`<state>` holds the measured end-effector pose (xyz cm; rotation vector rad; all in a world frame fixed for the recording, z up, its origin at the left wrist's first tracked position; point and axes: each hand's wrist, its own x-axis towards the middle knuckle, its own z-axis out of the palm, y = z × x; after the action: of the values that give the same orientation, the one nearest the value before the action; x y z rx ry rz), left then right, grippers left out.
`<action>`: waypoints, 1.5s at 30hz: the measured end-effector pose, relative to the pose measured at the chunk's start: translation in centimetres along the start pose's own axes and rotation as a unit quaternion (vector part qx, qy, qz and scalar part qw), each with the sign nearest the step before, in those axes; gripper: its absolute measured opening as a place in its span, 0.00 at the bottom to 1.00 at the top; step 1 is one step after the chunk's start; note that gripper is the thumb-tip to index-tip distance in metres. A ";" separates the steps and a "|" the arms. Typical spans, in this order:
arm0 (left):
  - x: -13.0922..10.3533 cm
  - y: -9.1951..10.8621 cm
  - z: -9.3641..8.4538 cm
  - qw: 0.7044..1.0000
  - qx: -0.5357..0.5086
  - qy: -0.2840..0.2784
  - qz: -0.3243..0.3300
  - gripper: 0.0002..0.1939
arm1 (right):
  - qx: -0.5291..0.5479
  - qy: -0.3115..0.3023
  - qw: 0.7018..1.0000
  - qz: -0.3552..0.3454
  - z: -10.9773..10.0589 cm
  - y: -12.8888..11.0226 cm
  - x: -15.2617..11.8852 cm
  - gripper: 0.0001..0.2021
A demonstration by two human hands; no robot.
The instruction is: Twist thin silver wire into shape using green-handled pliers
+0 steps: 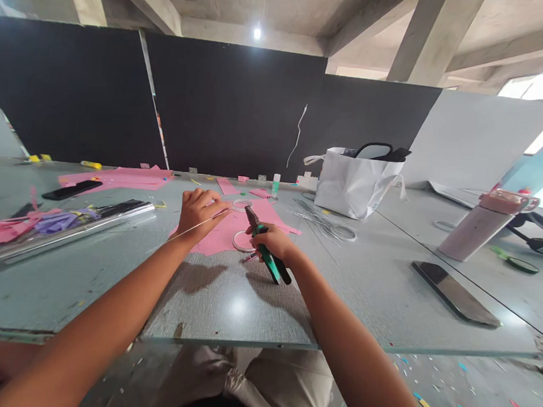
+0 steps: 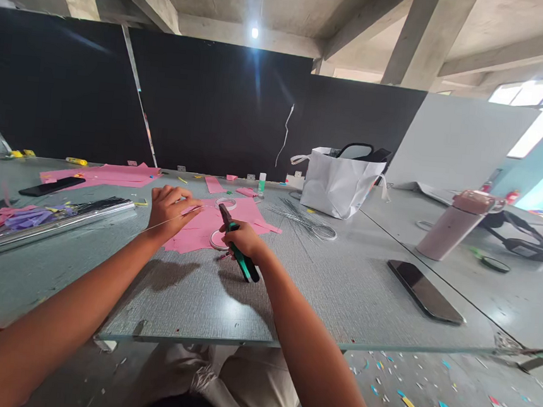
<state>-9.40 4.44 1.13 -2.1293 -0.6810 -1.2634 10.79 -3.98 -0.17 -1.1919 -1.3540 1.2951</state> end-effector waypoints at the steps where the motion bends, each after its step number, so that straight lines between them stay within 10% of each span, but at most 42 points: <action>1: 0.0 0.0 0.0 1.000 -0.002 -0.002 -0.003 0.09 | -0.005 0.000 1.000 -0.006 0.0 0.0 0.0 0.13; 11: 1.2 1.4 0.0 0.964 -0.149 -0.054 -0.213 0.09 | -0.135 0.074 0.984 -0.089 0.0 0.2 0.7 0.13; 17: 1.7 0.7 0.2 0.805 -0.407 -0.131 -0.412 0.18 | -0.333 0.167 0.910 -0.180 -0.6 0.4 0.5 0.16; 22: 1.4 0.2 -0.1 0.701 -0.502 -0.243 -0.445 0.20 | -0.424 0.173 0.871 -0.178 -0.7 0.1 -0.1 0.18; 28: 1.6 -1.6 0.2 0.845 -0.316 -0.091 -0.421 0.24 | -0.323 0.233 0.910 -0.114 -1.8 0.6 1.1 0.14; 34: -0.1 -6.1 0.0 0.859 -0.242 0.097 -0.441 0.15 | 0.059 0.170 0.982 -0.055 -3.8 0.1 0.8 0.17; 39: -1.6 -4.2 1.1 0.971 -0.093 0.026 -0.218 0.23 | 0.118 0.086 0.989 -0.012 -2.9 -0.6 -0.1 0.19; 45: -0.4 -0.9 0.7 0.999 -0.002 -0.008 -0.051 0.16 | 0.038 0.036 0.998 -0.023 -1.0 -0.2 -0.1 0.17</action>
<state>-9.75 5.48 0.73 -2.1323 -0.8046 -1.3043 11.78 -3.90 0.08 -1.1386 -1.2624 1.2476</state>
